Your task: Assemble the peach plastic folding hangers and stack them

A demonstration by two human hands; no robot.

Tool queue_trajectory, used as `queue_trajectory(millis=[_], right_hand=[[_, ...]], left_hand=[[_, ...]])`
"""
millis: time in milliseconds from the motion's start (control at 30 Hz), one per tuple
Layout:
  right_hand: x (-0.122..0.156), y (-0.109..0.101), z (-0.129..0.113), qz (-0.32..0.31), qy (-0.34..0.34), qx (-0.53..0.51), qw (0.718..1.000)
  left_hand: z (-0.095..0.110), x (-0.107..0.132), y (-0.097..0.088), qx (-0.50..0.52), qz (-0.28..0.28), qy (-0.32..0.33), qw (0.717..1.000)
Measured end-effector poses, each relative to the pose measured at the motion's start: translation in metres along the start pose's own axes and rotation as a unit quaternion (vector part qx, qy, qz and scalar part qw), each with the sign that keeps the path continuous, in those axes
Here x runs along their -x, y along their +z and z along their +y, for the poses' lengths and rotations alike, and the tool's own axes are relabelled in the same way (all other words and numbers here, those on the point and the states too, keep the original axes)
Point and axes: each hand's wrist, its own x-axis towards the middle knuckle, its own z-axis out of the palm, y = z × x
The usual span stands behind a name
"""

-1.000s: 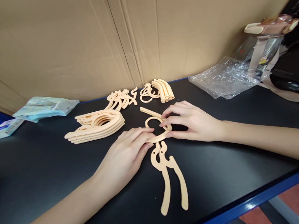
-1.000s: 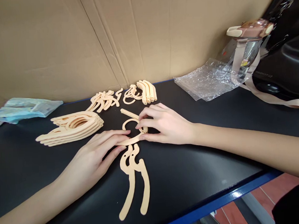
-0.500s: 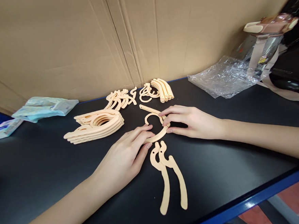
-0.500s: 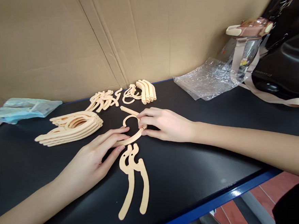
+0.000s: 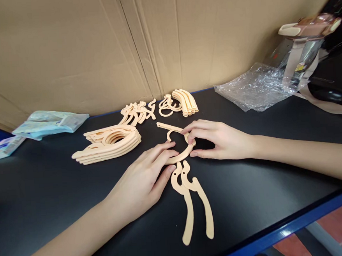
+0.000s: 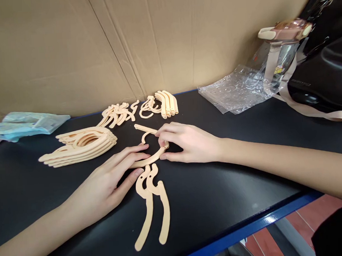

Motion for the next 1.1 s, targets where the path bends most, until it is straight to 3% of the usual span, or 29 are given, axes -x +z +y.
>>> queue_trajectory(millis=[167, 333, 433, 533, 633, 800, 933, 1100], right_hand=[[-0.001, -0.001, 0.0, -0.002, 0.011, 0.064, 0.998], [0.001, -0.001, 0.0, 0.013, 0.028, 0.062, 0.998], [0.001, -0.002, -0.001, 0.011, -0.013, 0.059, 0.998], [0.001, -0.002, -0.002, 0.0, -0.05, 0.065, 0.997], [0.002, -0.003, -0.002, 0.006, -0.043, 0.064, 0.997], [0.001, -0.003, 0.0, 0.018, -0.051, 0.05, 0.997], [0.001, -0.002, 0.001, -0.011, -0.091, 0.038, 0.995], [0.0, -0.002, 0.001, -0.011, -0.09, 0.029, 0.995]], left_hand=[[0.0, 0.002, -0.001, -0.006, 0.032, 0.017, 0.999], [0.008, 0.005, -0.005, 0.025, 0.042, 0.123, 0.991], [0.012, 0.005, -0.007, 0.018, 0.025, 0.155, 0.987], [0.012, 0.004, -0.006, -0.005, 0.0, 0.162, 0.987], [0.014, 0.005, -0.004, -0.03, -0.015, 0.167, 0.985], [0.022, 0.008, -0.002, 0.0, -0.002, 0.183, 0.983], [0.028, 0.008, -0.005, 0.034, 0.002, 0.183, 0.983], [0.029, 0.008, -0.008, -0.002, 0.019, 0.197, 0.98]])
